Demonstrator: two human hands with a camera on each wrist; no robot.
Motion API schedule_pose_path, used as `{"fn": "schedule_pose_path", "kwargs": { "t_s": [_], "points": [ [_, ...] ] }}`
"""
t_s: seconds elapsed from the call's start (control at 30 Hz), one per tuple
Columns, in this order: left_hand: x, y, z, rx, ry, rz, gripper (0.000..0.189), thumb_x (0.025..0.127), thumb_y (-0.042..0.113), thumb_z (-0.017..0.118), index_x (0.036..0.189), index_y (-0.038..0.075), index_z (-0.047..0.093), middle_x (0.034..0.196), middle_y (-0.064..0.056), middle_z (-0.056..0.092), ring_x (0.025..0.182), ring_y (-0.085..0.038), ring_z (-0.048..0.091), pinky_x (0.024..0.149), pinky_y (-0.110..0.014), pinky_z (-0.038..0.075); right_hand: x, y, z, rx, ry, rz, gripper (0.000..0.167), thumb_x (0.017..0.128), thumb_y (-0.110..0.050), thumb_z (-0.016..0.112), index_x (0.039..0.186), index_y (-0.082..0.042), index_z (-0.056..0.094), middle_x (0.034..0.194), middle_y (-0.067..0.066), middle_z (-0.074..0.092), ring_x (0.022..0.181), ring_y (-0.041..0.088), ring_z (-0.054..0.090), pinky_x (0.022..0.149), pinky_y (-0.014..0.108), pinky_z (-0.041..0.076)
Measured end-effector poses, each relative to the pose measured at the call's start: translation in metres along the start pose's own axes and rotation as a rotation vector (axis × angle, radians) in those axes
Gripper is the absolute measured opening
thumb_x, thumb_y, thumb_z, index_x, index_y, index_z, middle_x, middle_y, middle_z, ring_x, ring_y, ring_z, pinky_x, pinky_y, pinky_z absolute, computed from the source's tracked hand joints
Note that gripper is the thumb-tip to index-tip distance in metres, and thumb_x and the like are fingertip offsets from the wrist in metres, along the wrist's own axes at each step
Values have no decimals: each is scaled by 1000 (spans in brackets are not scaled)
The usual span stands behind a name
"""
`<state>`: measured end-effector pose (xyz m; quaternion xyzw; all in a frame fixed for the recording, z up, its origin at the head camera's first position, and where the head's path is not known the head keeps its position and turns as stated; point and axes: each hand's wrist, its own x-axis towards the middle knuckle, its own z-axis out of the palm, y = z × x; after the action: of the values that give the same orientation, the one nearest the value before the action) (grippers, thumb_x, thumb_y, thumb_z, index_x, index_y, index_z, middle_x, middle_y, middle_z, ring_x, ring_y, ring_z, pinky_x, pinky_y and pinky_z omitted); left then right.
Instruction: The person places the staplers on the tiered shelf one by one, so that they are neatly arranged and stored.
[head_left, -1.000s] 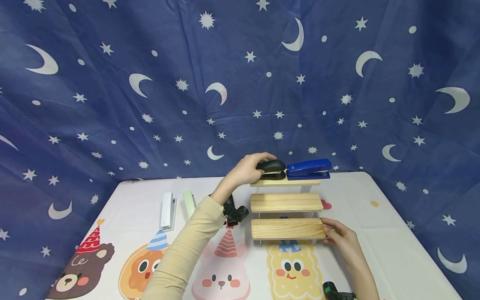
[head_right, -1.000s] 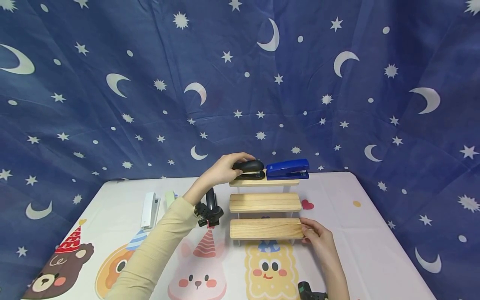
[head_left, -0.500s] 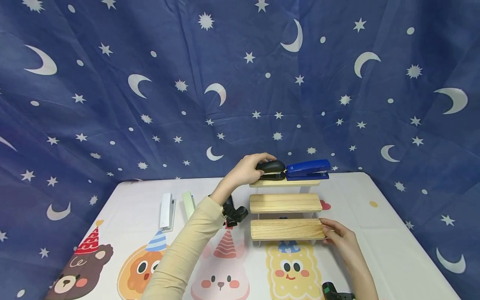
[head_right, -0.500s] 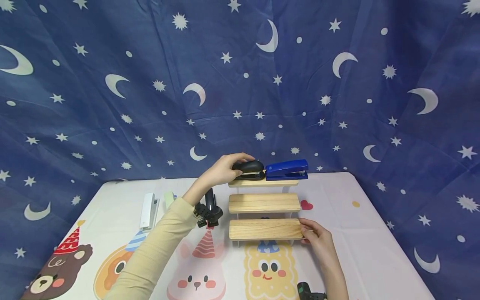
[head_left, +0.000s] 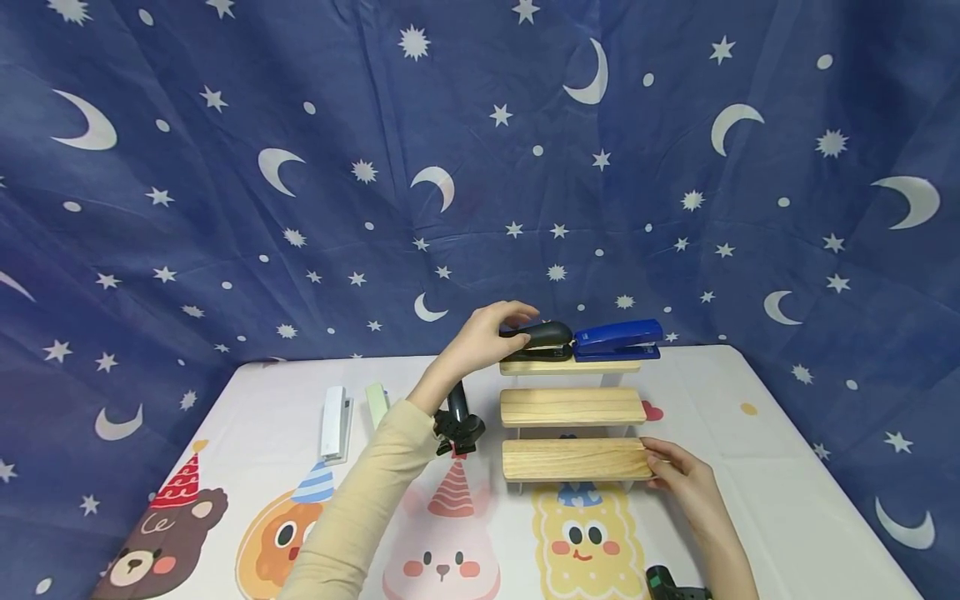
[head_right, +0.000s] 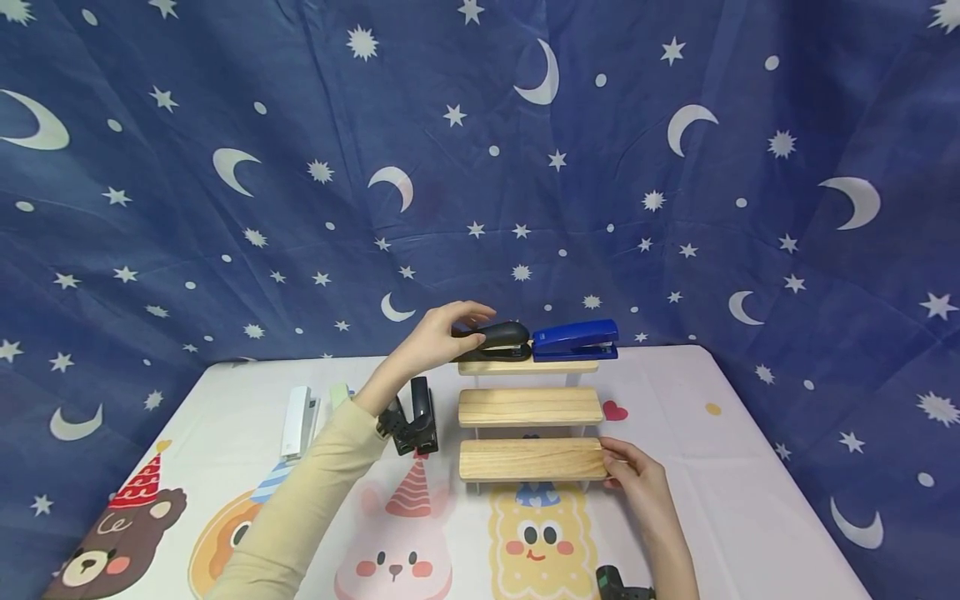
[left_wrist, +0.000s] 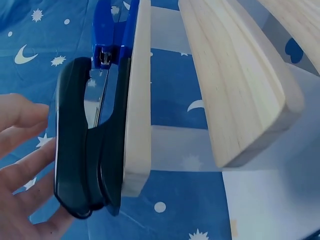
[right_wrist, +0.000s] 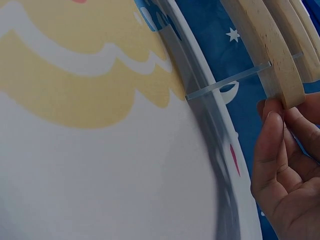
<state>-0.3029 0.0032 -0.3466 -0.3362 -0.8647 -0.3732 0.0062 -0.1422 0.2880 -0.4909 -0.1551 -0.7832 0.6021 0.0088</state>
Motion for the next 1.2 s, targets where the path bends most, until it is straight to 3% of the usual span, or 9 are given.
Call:
{"fn": "schedule_pose_path", "kwargs": {
  "t_s": [0.2, 0.43, 0.67, 0.9, 1.2],
  "points": [
    [-11, -2, -5, -4, 75, -21, 34, 90, 17, 62, 124, 15, 62, 120, -7, 65, 111, -23, 61, 91, -40, 50, 0, 0, 0, -9, -1, 7, 42, 97, -13, 51, 135, 4, 49, 131, 15, 56, 84, -3, 59, 74, 22, 54],
    [-27, -14, -13, -33, 172, -40, 31, 91, 16, 61, 122, 16, 64, 116, -7, 65, 107, -24, 61, 90, -46, 50, 1, 0, 0, -4, -6, 12, 42, 98, -15, 51, 136, 3, 49, 128, 12, 58, 84, -2, 59, 74, 22, 54],
    [-49, -31, -23, -25, 229, -77, 30, 92, 15, 61, 121, 15, 64, 118, -5, 65, 105, -21, 61, 88, -39, 51, -1, 0, -1, 1, -10, 13, 44, 97, -17, 53, 136, 3, 49, 118, 0, 62, 85, -3, 59, 75, 22, 54],
    [-72, -53, -32, 6, 273, -140, 30, 91, 13, 61, 121, 12, 64, 119, -7, 65, 104, -23, 62, 87, -42, 52, -2, 0, -1, 9, -5, -12, 44, 97, -16, 53, 135, 5, 49, 105, -18, 61, 84, -4, 59, 73, 21, 54],
    [-108, -78, -46, 41, 318, -201, 30, 90, 9, 62, 120, 7, 64, 114, -13, 66, 102, -28, 63, 84, -45, 52, -2, 0, -1, 14, -11, -20, 44, 98, -17, 52, 135, 6, 48, 93, -27, 60, 83, -4, 60, 72, 21, 54]
  ]
}}
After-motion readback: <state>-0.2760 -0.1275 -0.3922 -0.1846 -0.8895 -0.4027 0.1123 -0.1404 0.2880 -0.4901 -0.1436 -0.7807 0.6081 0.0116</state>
